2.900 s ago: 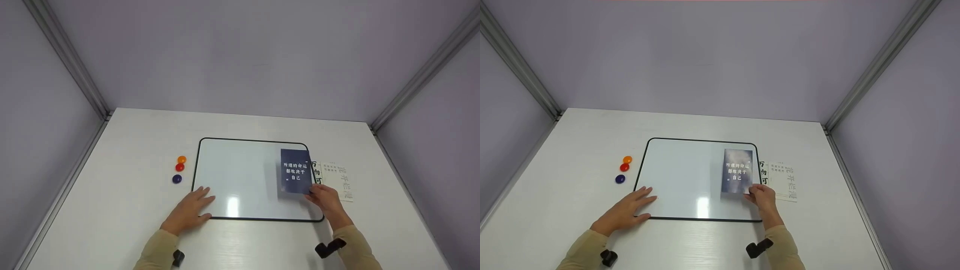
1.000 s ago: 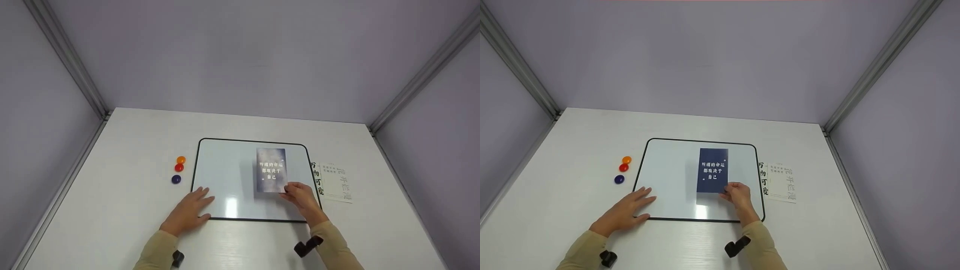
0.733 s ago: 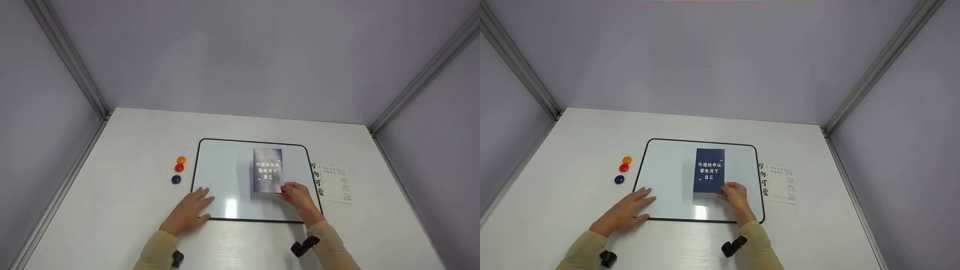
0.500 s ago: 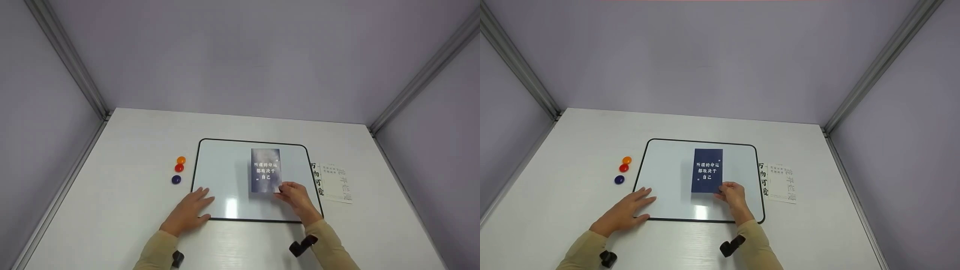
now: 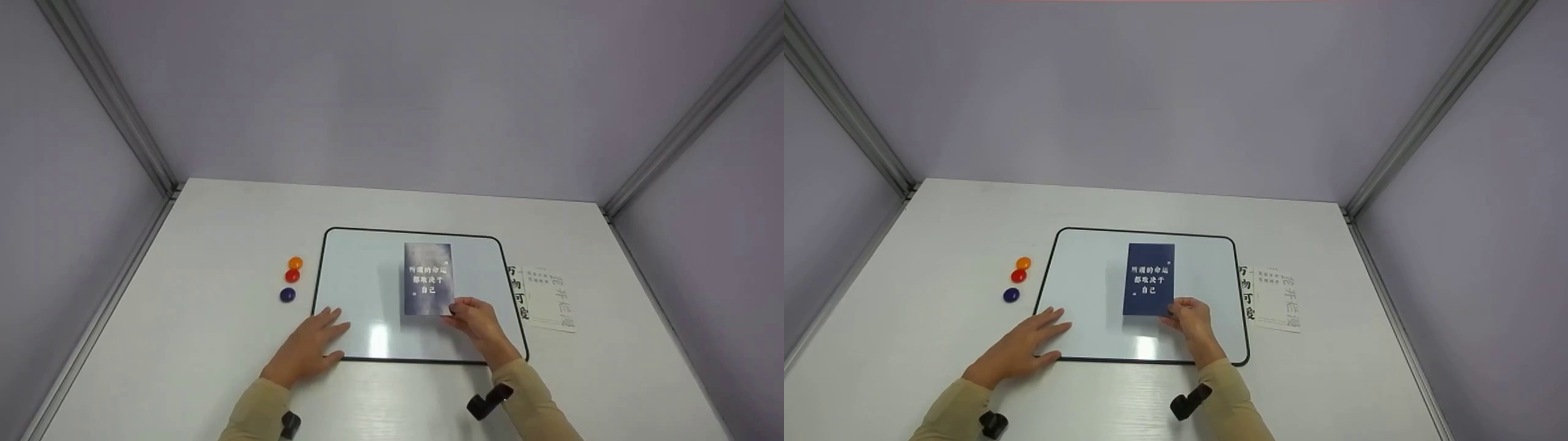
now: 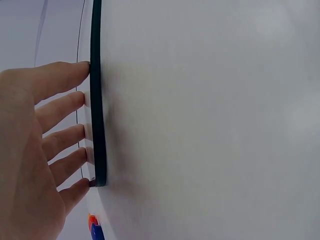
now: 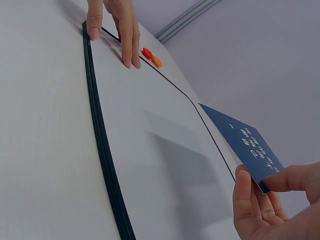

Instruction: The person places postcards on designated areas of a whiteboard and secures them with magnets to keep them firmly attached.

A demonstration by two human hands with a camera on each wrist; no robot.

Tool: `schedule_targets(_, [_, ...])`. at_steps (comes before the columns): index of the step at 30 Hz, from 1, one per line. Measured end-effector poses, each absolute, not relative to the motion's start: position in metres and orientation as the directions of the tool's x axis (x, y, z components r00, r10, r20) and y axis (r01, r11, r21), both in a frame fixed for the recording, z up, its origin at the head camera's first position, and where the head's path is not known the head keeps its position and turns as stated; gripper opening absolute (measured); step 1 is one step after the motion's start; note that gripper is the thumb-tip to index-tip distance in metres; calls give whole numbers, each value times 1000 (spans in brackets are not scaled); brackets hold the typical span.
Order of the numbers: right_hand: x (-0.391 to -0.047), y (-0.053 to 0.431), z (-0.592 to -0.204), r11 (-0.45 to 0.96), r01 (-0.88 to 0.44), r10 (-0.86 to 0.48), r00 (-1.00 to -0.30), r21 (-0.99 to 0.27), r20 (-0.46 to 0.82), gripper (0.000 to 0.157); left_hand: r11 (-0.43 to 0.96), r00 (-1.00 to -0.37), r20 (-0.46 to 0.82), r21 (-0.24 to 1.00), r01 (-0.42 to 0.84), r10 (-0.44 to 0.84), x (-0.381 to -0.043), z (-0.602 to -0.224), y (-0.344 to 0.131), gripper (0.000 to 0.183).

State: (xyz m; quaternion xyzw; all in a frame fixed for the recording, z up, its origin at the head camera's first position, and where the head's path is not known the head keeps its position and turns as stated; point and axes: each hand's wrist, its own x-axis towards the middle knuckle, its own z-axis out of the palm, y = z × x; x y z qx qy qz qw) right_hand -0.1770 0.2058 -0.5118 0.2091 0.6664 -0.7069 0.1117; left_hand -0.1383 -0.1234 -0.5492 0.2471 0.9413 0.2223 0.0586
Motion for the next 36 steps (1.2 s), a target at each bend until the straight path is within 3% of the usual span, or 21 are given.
schedule_targets(18, [-178,190,-517,-69,422,114,-897,-904,-427,14,771,-866,31,440,461,500,-139,-553,-125,50])
schedule_targets(36, [-174,176,-522,-33,445,97,-890,-895,-446,11,783,-871,-22,450,430,491,-140,-554,-124,52])
